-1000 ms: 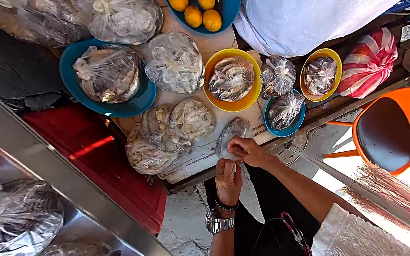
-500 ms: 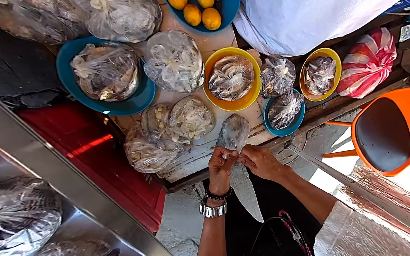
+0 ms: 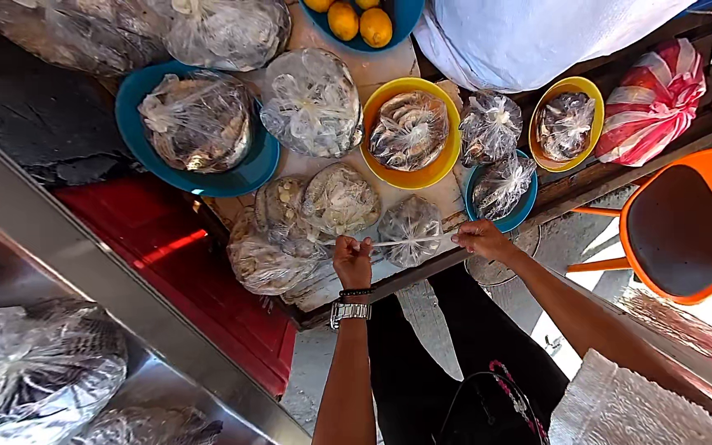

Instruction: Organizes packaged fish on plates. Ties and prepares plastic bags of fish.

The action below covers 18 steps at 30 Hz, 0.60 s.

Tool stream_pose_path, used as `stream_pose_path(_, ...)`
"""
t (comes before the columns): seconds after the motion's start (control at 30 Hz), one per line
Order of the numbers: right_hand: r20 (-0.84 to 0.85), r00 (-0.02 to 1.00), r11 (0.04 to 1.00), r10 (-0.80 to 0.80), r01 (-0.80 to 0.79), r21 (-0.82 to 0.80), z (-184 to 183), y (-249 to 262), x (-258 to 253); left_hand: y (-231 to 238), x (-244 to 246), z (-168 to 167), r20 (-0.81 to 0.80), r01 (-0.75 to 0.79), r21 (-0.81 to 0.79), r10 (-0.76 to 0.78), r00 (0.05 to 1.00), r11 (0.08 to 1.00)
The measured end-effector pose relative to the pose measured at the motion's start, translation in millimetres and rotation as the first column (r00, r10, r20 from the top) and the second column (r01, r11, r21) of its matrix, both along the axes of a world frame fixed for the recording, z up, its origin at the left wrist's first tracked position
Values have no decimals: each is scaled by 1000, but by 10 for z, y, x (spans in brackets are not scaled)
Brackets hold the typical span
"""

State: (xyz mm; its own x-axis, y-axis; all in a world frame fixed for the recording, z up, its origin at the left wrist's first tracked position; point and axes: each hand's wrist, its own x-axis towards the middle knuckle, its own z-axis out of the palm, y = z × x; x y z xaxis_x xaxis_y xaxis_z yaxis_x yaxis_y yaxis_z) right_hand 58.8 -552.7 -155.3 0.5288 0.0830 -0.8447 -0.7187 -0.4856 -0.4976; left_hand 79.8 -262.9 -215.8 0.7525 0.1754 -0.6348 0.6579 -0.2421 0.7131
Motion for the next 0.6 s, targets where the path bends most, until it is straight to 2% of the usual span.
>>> stream_pose_path(0.1, 139, 987, 996, 86, -82, -33, 130, -50, 177, 21, 1, 174, 67, -22, -219, 38, 997, 975)
stream_pose_path(0.2, 292, 951, 995, 101, -95, -36, 122, 38, 365, -43, 8, 339, 138, 19, -495, 58, 989, 869)
stream_pose_path(0.27, 338, 937, 996, 90, -79, -44, 85, 174, 488, -151, 17, 384, 159, 98, -548, -12, 987, 831)
stream_pose_path(0.37, 382, 923, 997, 36, -6, -79, 16, 402, 617, -265, 14, 338, 227, 342, -443, -265, 937, 829)
stream_pose_path(0.43, 365, 931, 994, 10, 30, -103, 39, 531, 696, -329, 5, 291, 313, 495, -282, -409, 857, 822)
stream_pose_path(0.53, 366, 931, 995, 13, 26, -101, 93, 690, 767, -428, 32, 314, 332, 561, -8, -527, 782, 828)
stream_pose_path(0.6, 399, 917, 997, 21, 13, -81, 101, 778, 760, -490, 76, 366, 252, 574, 68, -571, 781, 816)
